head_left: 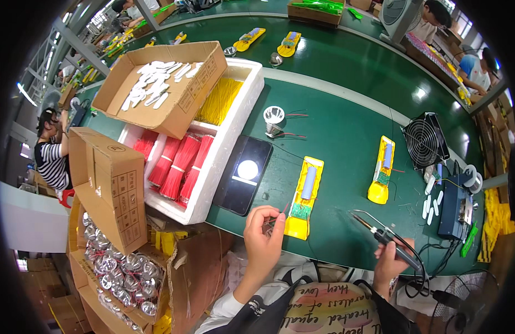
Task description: The person assembles flashlights by soldering wires to circuit boards and reflectors inside plastic flashlight housings using a soldering iron, retrieving components from boxes and the conveyor belt, and placing finished units onto the conveyor belt.
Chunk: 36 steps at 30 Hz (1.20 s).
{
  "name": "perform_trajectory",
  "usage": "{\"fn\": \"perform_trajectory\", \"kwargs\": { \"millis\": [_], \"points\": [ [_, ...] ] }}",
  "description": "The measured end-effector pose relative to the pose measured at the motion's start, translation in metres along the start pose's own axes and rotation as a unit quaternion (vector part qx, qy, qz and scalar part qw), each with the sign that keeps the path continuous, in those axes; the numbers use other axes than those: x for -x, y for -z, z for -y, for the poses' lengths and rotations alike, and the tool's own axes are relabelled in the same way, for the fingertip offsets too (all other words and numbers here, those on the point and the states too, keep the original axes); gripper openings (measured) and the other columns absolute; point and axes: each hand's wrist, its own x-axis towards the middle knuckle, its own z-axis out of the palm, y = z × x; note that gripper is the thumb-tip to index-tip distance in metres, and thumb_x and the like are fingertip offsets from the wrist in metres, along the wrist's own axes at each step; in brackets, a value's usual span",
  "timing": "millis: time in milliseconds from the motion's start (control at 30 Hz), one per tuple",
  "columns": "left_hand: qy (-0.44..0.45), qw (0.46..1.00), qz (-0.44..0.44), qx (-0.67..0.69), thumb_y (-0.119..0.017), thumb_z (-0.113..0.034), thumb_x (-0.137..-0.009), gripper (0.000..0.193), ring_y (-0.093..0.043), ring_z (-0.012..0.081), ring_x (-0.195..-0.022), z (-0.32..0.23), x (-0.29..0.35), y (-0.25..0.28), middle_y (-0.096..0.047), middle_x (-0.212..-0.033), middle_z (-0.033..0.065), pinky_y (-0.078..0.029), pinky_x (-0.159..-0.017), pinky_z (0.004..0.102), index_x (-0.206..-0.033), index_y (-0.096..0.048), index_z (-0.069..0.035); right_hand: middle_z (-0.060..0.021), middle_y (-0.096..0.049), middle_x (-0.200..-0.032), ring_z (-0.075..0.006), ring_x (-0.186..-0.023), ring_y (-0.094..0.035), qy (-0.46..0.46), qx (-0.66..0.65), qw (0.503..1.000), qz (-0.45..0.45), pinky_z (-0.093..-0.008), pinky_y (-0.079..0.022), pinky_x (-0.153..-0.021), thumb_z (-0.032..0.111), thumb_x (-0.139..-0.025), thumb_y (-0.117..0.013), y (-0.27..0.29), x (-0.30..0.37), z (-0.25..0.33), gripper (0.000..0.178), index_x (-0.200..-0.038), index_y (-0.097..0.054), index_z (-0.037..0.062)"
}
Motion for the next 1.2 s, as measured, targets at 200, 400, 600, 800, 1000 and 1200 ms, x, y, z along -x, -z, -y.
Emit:
{"fn": "perform_trajectory", "kwargs": {
  "millis": [200,400,600,800,1000,1200],
  "points": [
    [-0.078,0.996,0.033,0.012,-0.055,-0.003,-0.077,0.006,-0.046,0.0099,-0.067,-0.001,-0.001,0.007,-0.047,-0.082,0.0068,-0.038,-0.058,0.0201,-0.079,-0.049,0.000,-0.0102,-0.051,-0.063,-0.0116,-0.046,-0.050,-0.003,-0.003,1.000,0.012,-0.0204,-0.042,-0.043,0.005,-0.077,-0.053,-0.025,0.000,-0.001,0.016,-0.087,-0.041,0.0007],
    [-0.049,0.998,0.042,-0.020,-0.053,-0.008,-0.080,0.009,-0.046,0.0124,-0.066,0.005,0.002,0.006,-0.047,-0.080,0.0078,-0.039,-0.059,0.0226,-0.083,-0.048,-0.001,-0.0101,-0.050,-0.063,-0.0113,-0.044,-0.049,-0.006,0.005,1.000,0.012,-0.0195,-0.042,-0.041,0.005,-0.077,-0.054,-0.030,0.000,-0.005,0.016,-0.087,-0.041,0.0009],
    [-0.055,0.998,0.039,0.006,-0.052,-0.008,-0.080,0.011,-0.047,0.0204,-0.075,0.009,0.003,0.005,-0.049,-0.081,0.0118,-0.043,-0.058,0.0268,-0.083,-0.047,0.001,-0.0088,-0.049,-0.062,-0.0109,-0.044,-0.050,0.005,0.024,1.000,0.009,-0.0185,-0.040,-0.038,0.007,-0.077,-0.055,-0.032,-0.001,-0.009,0.018,-0.085,-0.041,0.0015],
    [-0.046,0.997,0.018,0.056,-0.048,-0.004,-0.081,0.006,-0.047,0.0156,-0.070,0.015,0.008,0.002,-0.049,-0.078,0.0080,-0.041,-0.071,0.0298,-0.083,-0.046,0.001,-0.0087,-0.049,-0.064,-0.0112,-0.044,-0.050,0.012,0.036,0.999,0.006,-0.0189,-0.042,-0.038,0.008,-0.077,-0.056,-0.028,-0.002,-0.013,0.019,-0.084,-0.040,0.0015],
    [-0.158,0.986,-0.044,0.025,-0.052,-0.001,-0.077,0.005,-0.049,0.0172,-0.073,0.017,0.003,0.006,-0.053,-0.071,0.0068,-0.037,-0.087,0.0396,-0.081,-0.051,0.001,-0.0077,-0.048,-0.059,-0.0101,-0.043,-0.047,0.010,0.023,1.000,-0.012,-0.0179,-0.039,-0.037,0.010,-0.078,-0.054,-0.030,-0.001,-0.008,0.018,-0.086,-0.040,0.0021],
    [-0.161,0.985,-0.055,0.038,-0.056,0.001,-0.072,0.008,-0.048,0.0174,-0.071,0.018,0.004,0.006,-0.053,-0.070,0.0068,-0.038,-0.087,0.0409,-0.079,-0.054,0.001,-0.0083,-0.048,-0.058,-0.0113,-0.042,-0.048,-0.009,-0.002,1.000,-0.003,-0.0186,-0.040,-0.037,0.009,-0.078,-0.054,-0.031,0.001,0.003,0.019,-0.085,-0.037,0.0023]
  ]
}}
